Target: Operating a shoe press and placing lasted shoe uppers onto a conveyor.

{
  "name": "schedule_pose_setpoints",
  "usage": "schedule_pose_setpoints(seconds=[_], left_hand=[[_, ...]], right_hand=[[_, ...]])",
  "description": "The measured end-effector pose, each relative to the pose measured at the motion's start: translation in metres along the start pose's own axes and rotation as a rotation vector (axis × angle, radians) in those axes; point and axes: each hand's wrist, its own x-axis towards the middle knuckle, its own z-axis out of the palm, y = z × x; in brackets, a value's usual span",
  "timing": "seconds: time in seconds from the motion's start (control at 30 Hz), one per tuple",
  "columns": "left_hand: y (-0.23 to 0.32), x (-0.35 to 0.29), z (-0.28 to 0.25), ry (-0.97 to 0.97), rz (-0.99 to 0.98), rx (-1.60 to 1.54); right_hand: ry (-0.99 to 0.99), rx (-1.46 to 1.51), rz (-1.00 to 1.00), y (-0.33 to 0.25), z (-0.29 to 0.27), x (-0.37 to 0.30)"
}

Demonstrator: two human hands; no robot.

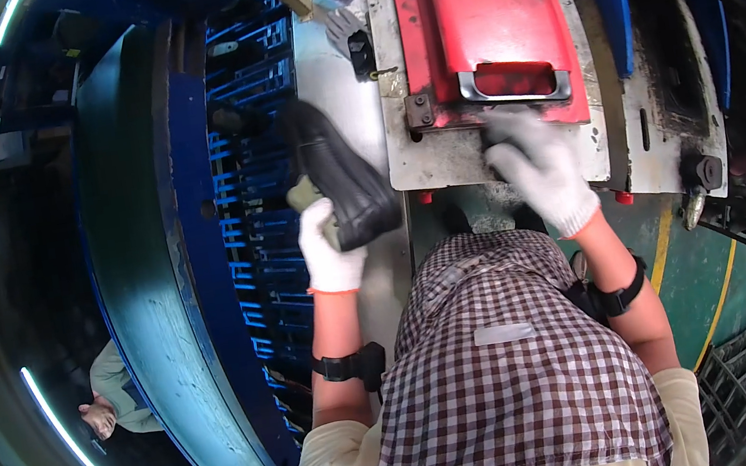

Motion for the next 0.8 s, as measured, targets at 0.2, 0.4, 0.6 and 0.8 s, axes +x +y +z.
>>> schedule_pose_setpoints(seconds=[0.2,0.4,0.6,0.8], left_hand=[[0.057,0.113,-0.099,0.316,0.257,0.237],[0.116,0.209,-0.197,0.692,0.464,0.445],[0.162,0.240,-0.180,0.803,0.681,0.666],[0.172,0.269,-0.196,0.775,0.686,0.924]], right_hand=[[0.294,-0.404,-0.008,0.051,0.015,-0.026],[0.231,-0.542,0.018,0.054,0.022,-0.023],[0.218,-0.553,0.071,0.060,0.025,-0.023],[0.178,-0.554,0.119,0.058,0.024,-0.024]])
